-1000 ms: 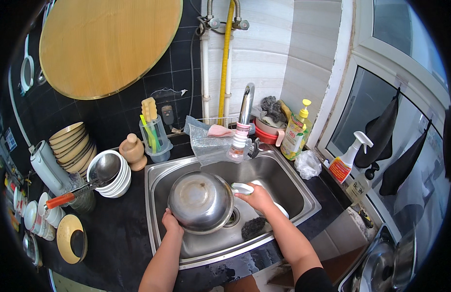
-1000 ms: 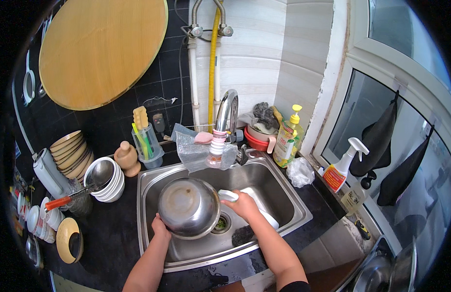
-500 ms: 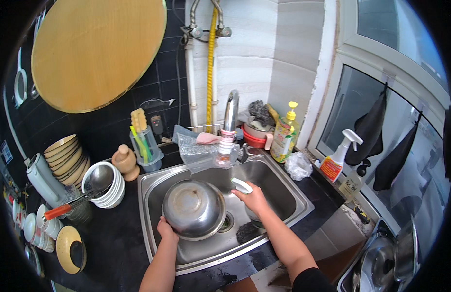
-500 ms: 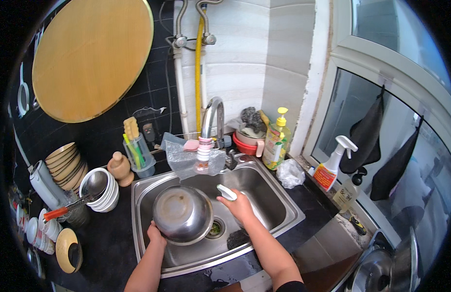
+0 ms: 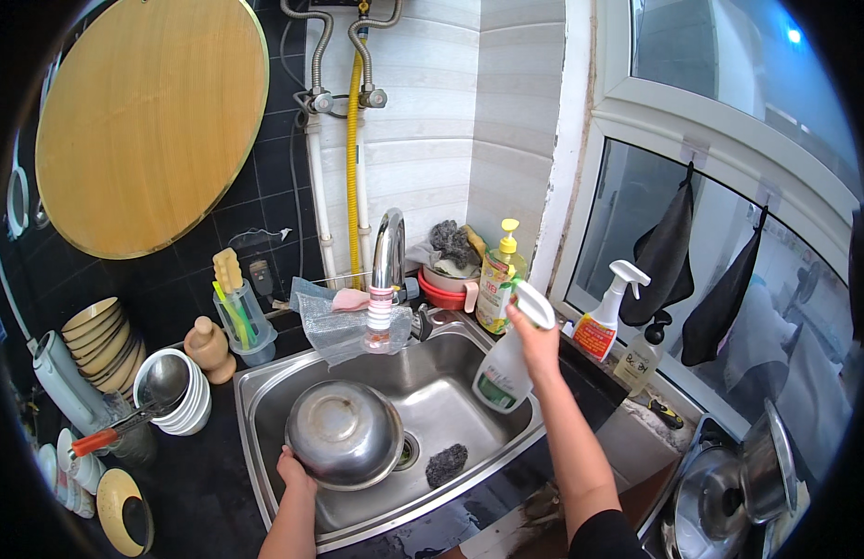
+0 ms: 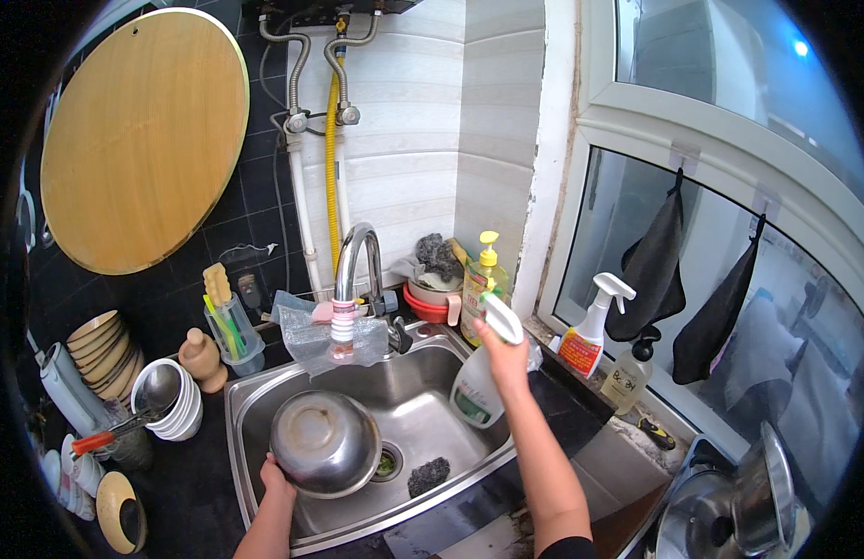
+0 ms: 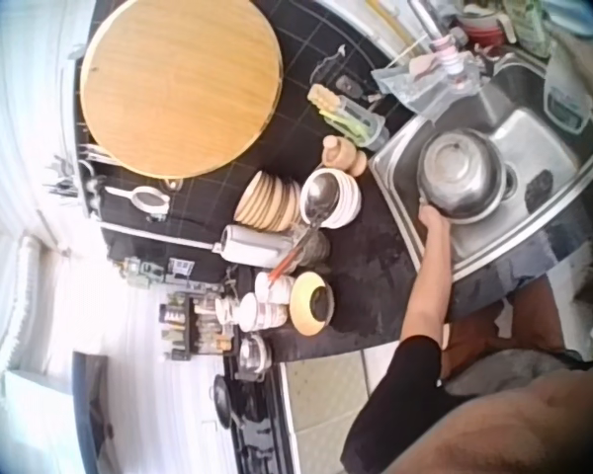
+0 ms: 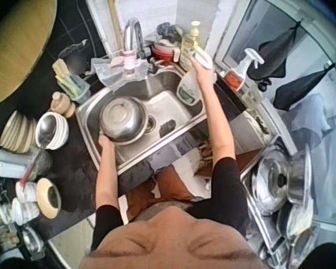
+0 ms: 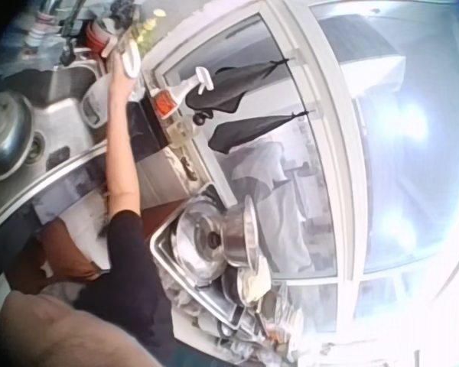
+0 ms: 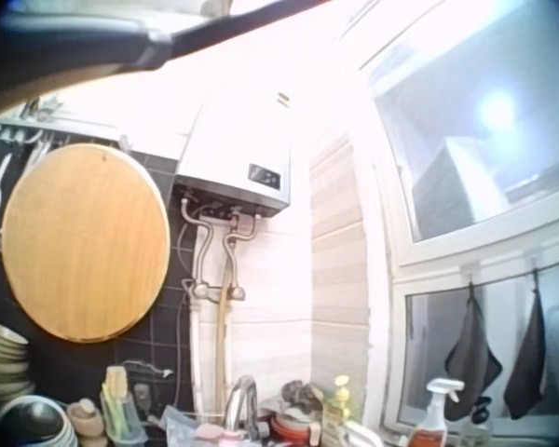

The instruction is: The person scrubs a stainless steel bowl with a sponge in a kitchen sink. They apply liquid soap to the bowl and continue scrubbing the interior and exterior surfaces thoroughly. The person rinses the bowl under running water and places it in a drying rack.

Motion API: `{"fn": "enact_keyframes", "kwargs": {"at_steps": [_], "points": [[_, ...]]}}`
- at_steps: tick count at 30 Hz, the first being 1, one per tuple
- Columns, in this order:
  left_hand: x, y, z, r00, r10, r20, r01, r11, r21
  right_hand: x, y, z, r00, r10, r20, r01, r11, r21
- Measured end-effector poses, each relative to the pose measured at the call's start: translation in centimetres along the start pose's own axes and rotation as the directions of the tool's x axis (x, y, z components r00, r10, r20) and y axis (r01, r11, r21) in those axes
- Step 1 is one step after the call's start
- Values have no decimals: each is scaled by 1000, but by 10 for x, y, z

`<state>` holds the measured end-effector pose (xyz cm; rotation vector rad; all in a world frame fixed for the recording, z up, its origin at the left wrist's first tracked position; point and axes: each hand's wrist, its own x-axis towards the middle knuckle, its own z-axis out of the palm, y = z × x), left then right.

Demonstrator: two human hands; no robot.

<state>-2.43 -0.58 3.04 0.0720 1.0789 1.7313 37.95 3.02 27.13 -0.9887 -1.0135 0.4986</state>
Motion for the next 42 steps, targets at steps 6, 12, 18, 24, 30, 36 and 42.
{"fn": "enact_keyframes", "kwargs": {"at_steps": [6, 12, 18, 24, 30, 36, 42], "points": [[-5, 3, -1, 999, -31, 12, 31, 1000, -2, 54, 15, -56, 993, -116, -4, 115, 988, -105], [-19, 9, 8, 999, -34, 32, 33, 999, 3, 66, 25, -83, 997, -78, 5, 77, 981, -179], [-13, 4, 4, 1000, 16, -4, -16, 999, 44, 78, 56, -89, 999, -32, 1, 31, 963, -268], [10, -18, 4, 1000, 9, 1, -9, 1000, -2, 57, 48, -109, 936, -308, -168, 114, 720, -684], [-10, 0, 12, 974, 160, -160, -146, 985, 91, -57, 26, -38, 966, 6, 257, 128, 855, -502], [-41, 0, 32, 959, 246, -142, -220, 959, 178, -106, 134, 25, -111, 758, 643, 354, 634, -687], [-36, -17, 33, 919, 292, -267, -230, 943, 239, -143, 208, 48, -11, 915, 404, 664, 309, -681]]}}
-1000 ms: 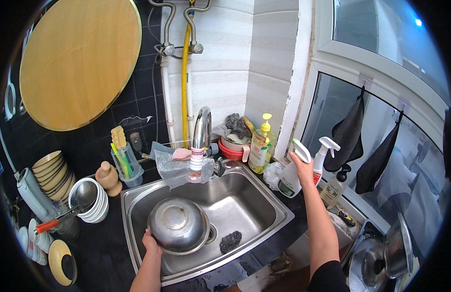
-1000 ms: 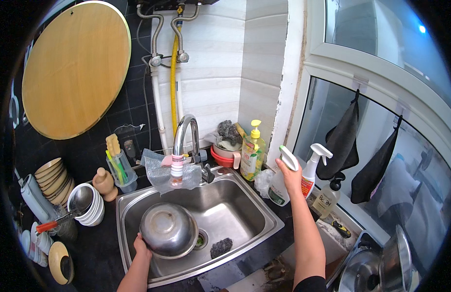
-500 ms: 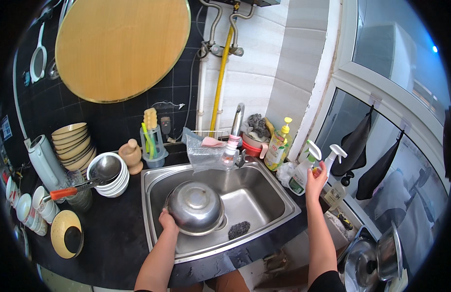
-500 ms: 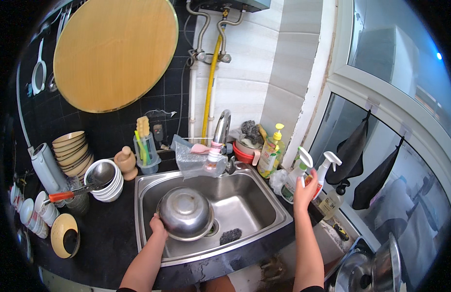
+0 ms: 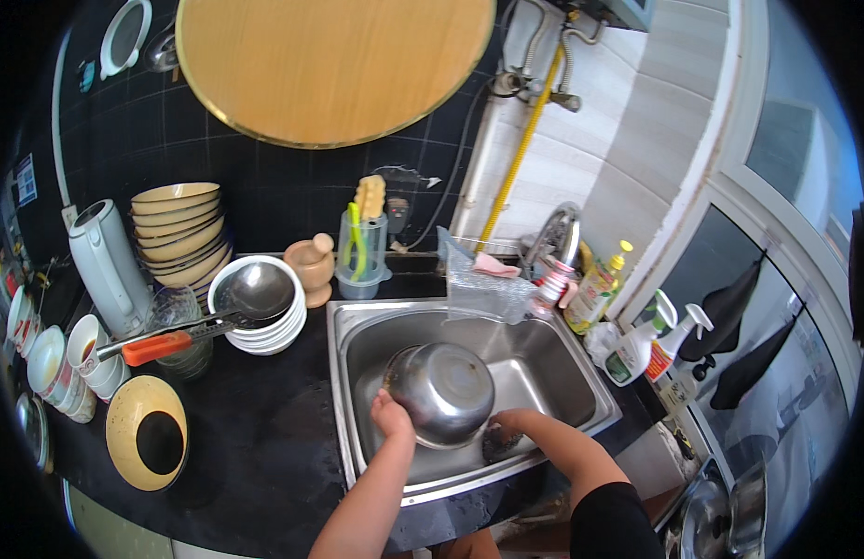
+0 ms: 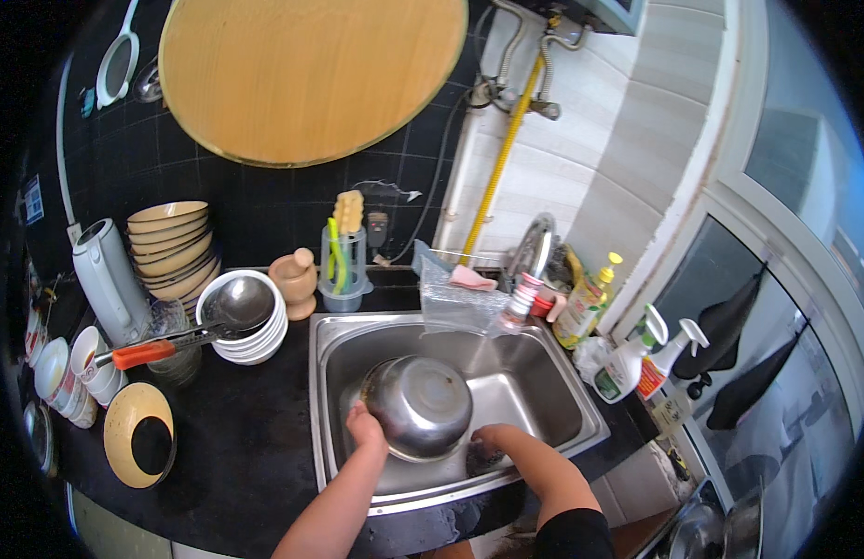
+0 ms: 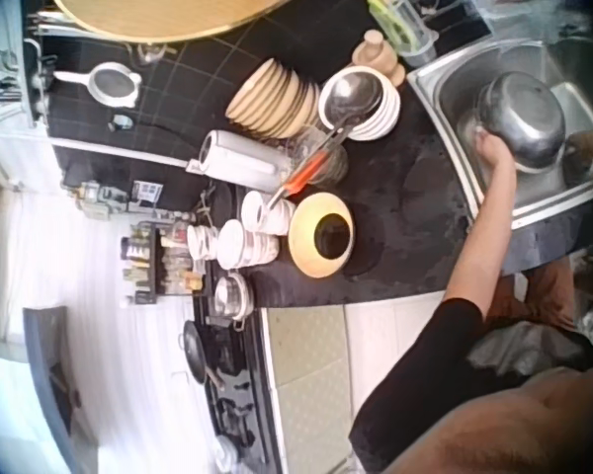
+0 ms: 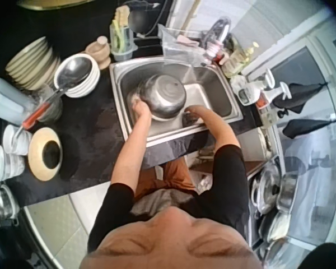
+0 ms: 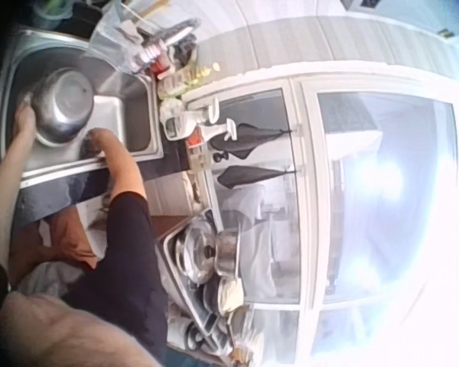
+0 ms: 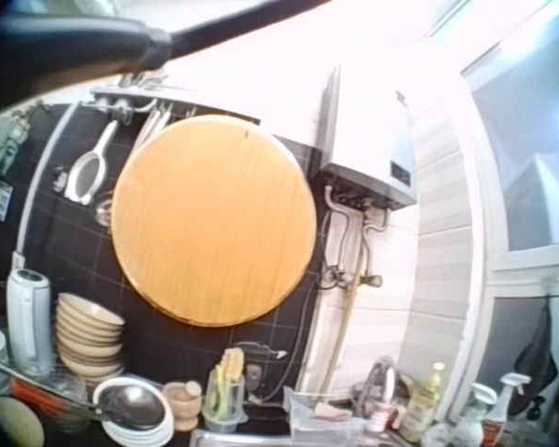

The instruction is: The person scrubs a stainless steel bowl with a sponge in a kitchen sink. They apply liquid soap to the bowl and continue scrubbing the interior and exterior surfaces thoroughly. The person rinses the bowl under running water and places it in a drying rack.

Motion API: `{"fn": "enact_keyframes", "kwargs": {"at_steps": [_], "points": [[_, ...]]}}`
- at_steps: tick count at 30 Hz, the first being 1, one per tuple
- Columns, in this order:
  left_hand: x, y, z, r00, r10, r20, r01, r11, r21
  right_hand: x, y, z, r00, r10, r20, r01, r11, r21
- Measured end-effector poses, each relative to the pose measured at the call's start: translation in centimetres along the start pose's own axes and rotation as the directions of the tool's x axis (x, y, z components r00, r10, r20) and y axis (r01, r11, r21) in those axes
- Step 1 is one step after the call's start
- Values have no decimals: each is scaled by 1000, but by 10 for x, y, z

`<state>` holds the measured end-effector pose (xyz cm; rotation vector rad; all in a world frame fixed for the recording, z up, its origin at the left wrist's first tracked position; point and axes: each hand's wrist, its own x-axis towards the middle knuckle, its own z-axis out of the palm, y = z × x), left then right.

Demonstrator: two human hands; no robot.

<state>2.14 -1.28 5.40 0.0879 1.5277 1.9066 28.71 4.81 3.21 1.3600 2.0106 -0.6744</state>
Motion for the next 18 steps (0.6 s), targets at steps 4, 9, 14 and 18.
{"fn": "enact_keyframes", "kwargs": {"at_steps": [4, 9, 14, 18], "points": [[-10, 7, -1, 993, -119, 15, 120, 991, -56, -7, -32, -10, 997, -80, 18, 79, 894, -440], [11, -15, -7, 968, -212, 135, 217, 976, -25, -32, -48, -37, 990, -99, -99, 85, 987, -137], [-9, 3, 1, 949, -245, 197, 261, 963, -62, -41, 0, -41, 742, 140, -656, 36, 968, 247], [-13, 11, 1, 958, -220, 181, 226, 974, -12, -69, -21, -74, 439, 360, -823, 138, 878, 458]]}}
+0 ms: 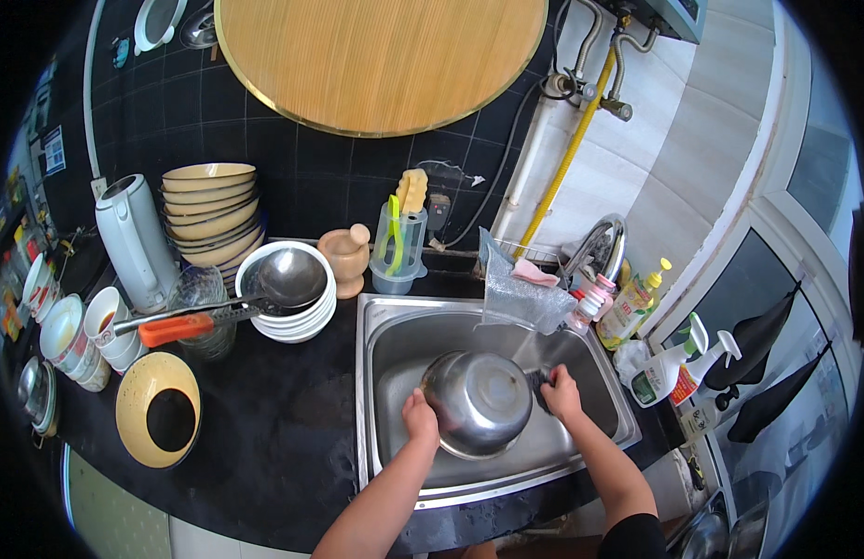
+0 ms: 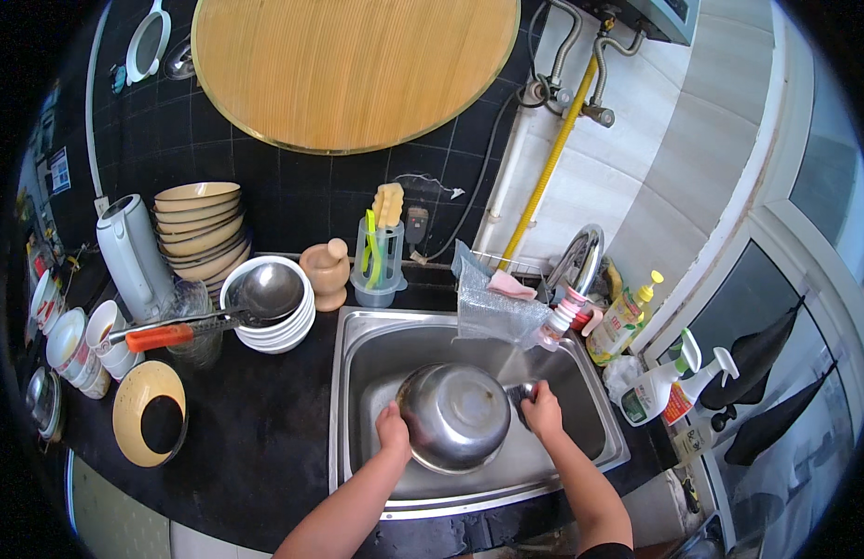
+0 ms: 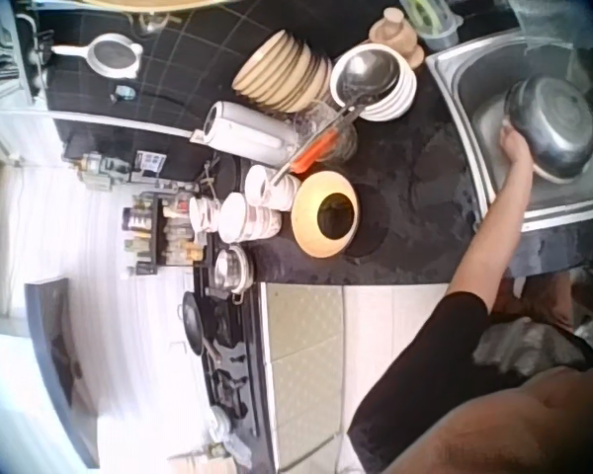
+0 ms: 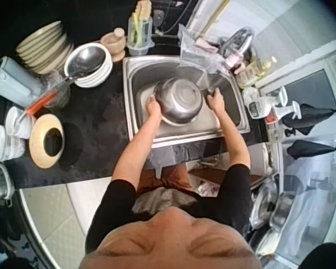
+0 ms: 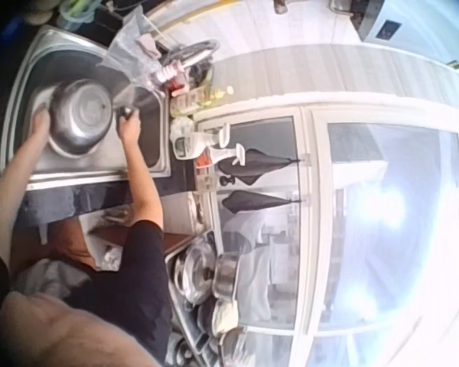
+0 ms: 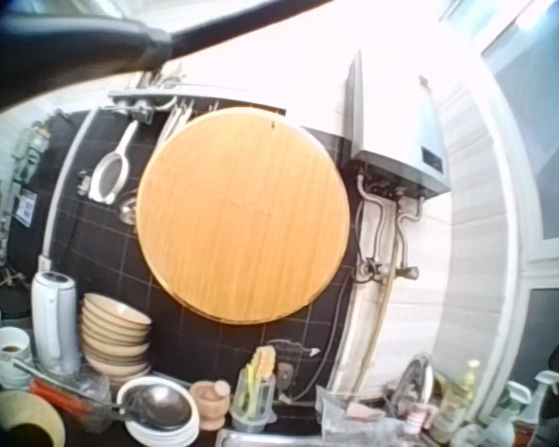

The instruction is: The person scrubs a stainless steel bowl with a sponge in a kitchen sink. They apply liquid soap to the bowl and continue scrubbing the interior and exterior surfaces thoroughly. The person rinses the bowl under running water and places it in a drying rack.

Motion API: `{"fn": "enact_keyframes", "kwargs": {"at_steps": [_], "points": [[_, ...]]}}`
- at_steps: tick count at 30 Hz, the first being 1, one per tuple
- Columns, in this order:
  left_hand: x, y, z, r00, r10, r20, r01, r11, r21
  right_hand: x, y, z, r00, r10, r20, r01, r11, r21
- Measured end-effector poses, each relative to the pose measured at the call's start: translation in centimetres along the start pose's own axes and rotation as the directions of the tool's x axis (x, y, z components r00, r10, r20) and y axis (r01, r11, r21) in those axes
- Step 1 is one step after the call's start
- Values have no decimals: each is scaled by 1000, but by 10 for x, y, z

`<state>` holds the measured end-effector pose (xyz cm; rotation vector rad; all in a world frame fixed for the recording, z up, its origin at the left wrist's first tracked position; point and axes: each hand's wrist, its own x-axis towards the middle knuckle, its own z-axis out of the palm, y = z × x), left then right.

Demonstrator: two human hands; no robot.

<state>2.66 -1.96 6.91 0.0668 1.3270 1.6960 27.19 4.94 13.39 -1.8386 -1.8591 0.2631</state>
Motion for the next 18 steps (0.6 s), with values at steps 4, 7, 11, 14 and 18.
{"fn": "enact_keyframes", "kwargs": {"at_steps": [4, 7, 11, 14, 18], "points": [[2, -5, -6, 998, 55, -15, -53, 994, 99, 5, -35, 16, 976, -184, -119, 206, 956, 208], [6, -3, -11, 995, 85, -52, -76, 985, 157, -9, -89, 7, 887, -461, 34, 446, 873, 196], [1, 5, -8, 997, 42, -69, -27, 979, 201, -12, -106, 26, 748, -651, 124, 615, 752, 238], [-2, 2, -11, 997, 67, -23, -59, 968, 246, -13, -121, 40, 693, -704, 154, 651, 703, 286], [14, -21, -14, 992, 122, 30, -125, 949, 290, -15, -139, 60, 584, -772, 248, 765, 627, 148]]}}
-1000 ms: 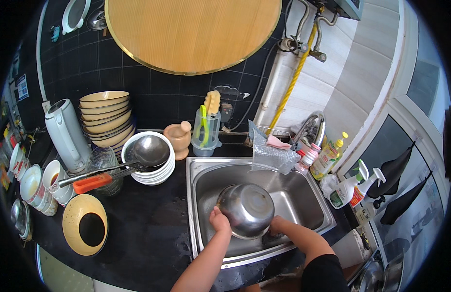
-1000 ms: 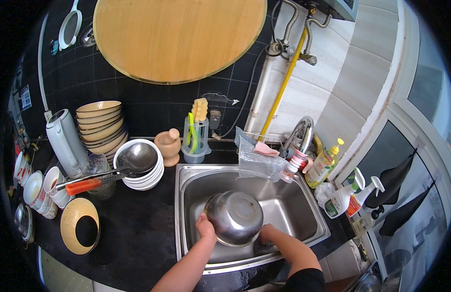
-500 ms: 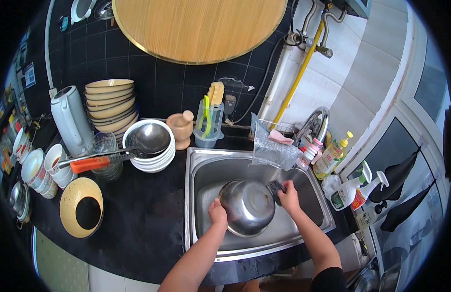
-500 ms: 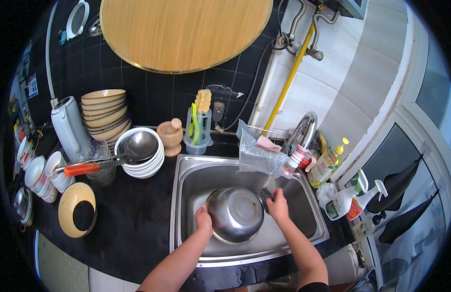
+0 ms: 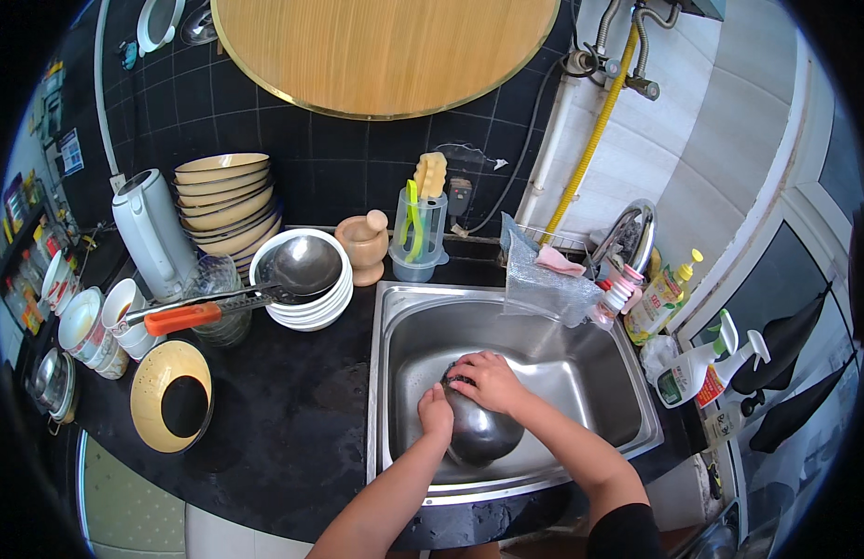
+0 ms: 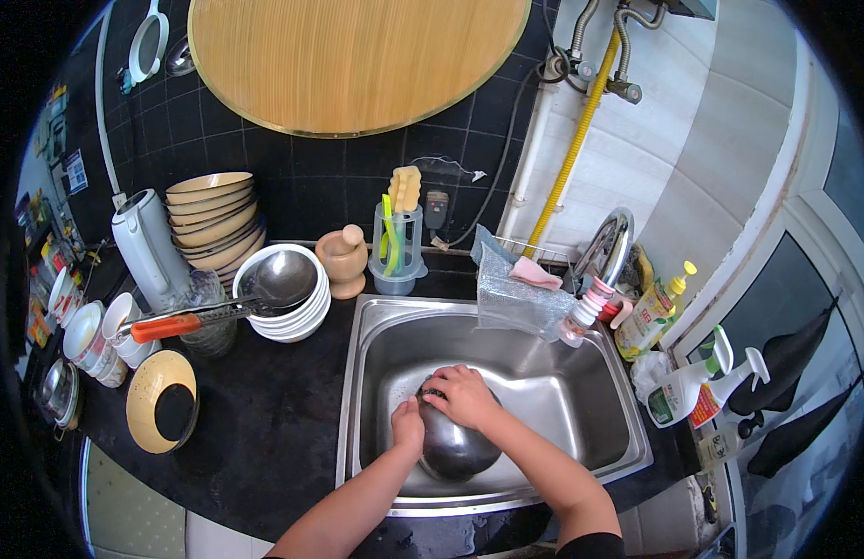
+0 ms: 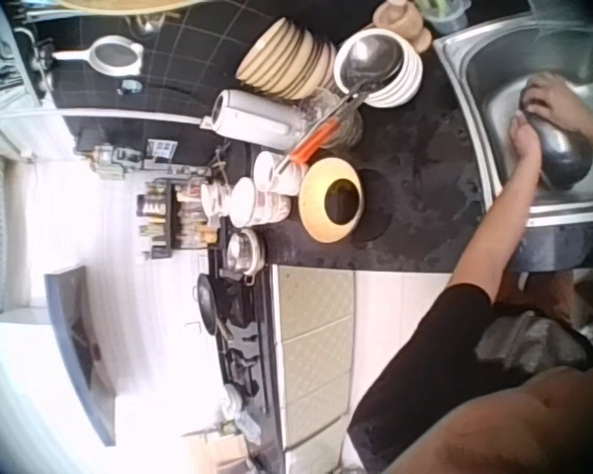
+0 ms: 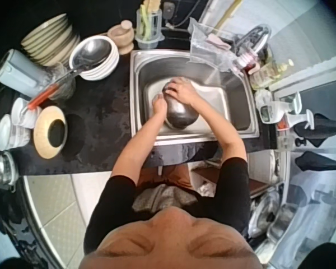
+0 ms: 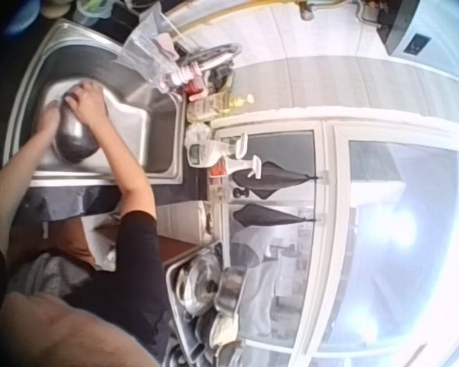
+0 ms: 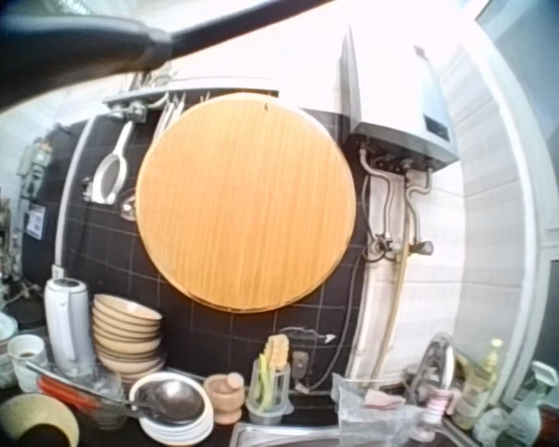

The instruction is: The person scrubs a stainless steel bowl with a sponge in a kitchen sink. They apply liquid soap to the bowl and continue scrubbing the interior and exterior surfaces thoroughly. The person rinses the bowl under running water and places it in a drying rack.

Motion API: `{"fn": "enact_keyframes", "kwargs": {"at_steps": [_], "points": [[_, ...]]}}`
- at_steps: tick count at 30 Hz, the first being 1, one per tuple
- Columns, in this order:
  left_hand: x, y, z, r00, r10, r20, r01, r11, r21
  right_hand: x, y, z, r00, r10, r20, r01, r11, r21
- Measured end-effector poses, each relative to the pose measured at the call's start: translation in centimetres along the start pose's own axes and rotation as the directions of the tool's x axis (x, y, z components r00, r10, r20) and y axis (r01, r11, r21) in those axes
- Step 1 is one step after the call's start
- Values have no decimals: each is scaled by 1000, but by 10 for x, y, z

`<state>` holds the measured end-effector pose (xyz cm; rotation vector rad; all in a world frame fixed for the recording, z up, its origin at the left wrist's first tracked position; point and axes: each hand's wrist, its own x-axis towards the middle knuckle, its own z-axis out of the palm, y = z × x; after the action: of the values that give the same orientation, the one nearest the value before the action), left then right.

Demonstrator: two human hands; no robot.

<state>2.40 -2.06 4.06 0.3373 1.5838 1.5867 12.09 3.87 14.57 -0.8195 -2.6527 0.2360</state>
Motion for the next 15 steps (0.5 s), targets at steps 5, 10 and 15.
{"fn": "enact_keyframes", "kwargs": {"at_steps": [5, 10, 15], "points": [[-5, 5, 3, 998, -63, -6, 63, 996, -68, 23, 24, 13, 988, 152, 21, -150, 986, -77], [2, -6, 3, 995, -2, -97, -4, 998, -64, 29, -13, 12, 957, -136, 255, 139, 990, 4], [-12, 22, 1, 997, 29, -72, -25, 998, 58, 49, 13, -1, 955, 250, 160, -236, 966, -105]]}}
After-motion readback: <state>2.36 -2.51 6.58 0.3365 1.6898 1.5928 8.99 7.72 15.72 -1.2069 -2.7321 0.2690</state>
